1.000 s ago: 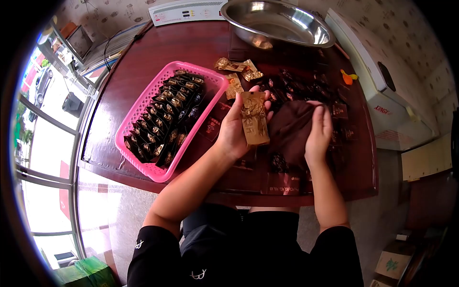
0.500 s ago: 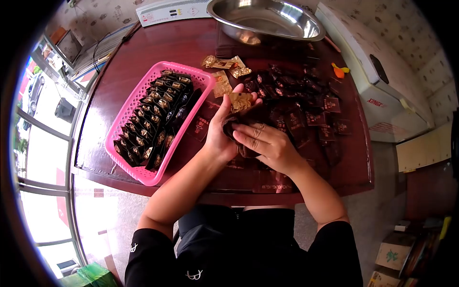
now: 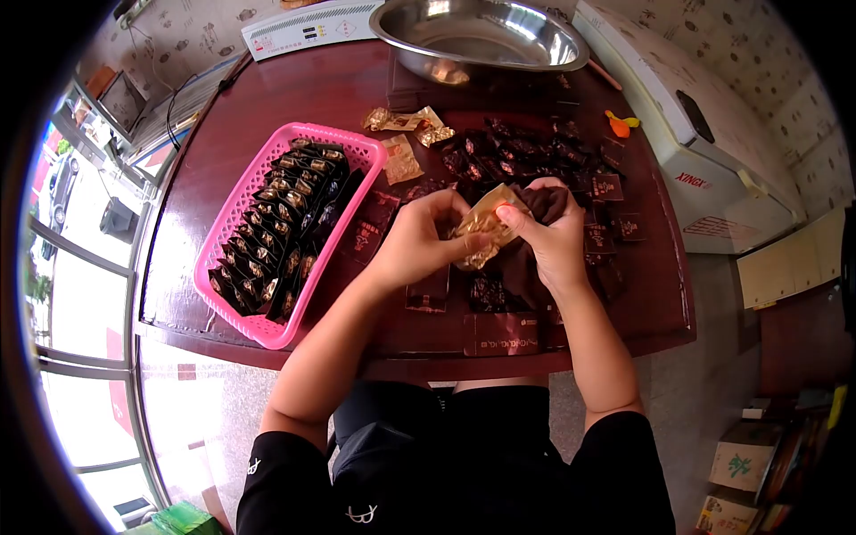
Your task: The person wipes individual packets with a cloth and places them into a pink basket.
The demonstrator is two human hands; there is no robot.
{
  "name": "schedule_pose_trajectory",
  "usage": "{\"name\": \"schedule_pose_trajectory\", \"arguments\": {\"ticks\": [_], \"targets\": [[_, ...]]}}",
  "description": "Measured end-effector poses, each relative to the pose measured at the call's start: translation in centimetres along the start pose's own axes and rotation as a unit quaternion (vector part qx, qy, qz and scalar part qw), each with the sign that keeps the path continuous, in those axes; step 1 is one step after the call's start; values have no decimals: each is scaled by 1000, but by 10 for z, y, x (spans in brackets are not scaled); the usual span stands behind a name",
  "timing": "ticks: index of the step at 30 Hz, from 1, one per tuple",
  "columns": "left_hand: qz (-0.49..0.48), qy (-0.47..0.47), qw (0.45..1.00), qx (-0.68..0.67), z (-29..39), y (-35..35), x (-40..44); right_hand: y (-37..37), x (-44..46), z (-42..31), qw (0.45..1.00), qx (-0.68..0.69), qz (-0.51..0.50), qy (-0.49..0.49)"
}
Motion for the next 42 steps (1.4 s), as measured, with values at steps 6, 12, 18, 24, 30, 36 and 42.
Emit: {"name": "schedule_pose_trajectory", "arguments": {"ticks": [6,12,18,24,30,36,42], "targets": [[-164,116,974,-105,-9,-24,-9,-8,2,3,992,110,-22,-65],[-91,188,936,-283,-31,-26,-8,14,3,8,988,107,108,-21],[-23,116,880,-460,-31,-18,3,-24,-28,-62,894,-254,-29,368],[3,73,849,-523,-27,-14,6,-78,-36,-37,810,-441,-170,347],[84,29,953,-290,-38,-29,-8,-61,-23,-31,852,-416,-79,308],[-68,-59,988,-124,-38,-59,-14,-34,-12,-30,913,-346,3,215],[-77,-249,961,91,10,-66,-27,-11,-5,-5,998,-52,23,35]]}}
Point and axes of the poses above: each hand's wrist, its own x-axis towards the middle knuckle, its own y-axis out of the back of the hand, z = x × y, the point moved 8 cm from there along x, towards the middle knuckle, and after that the axes turned 13 degrees about -x, right-handed, at the moved point
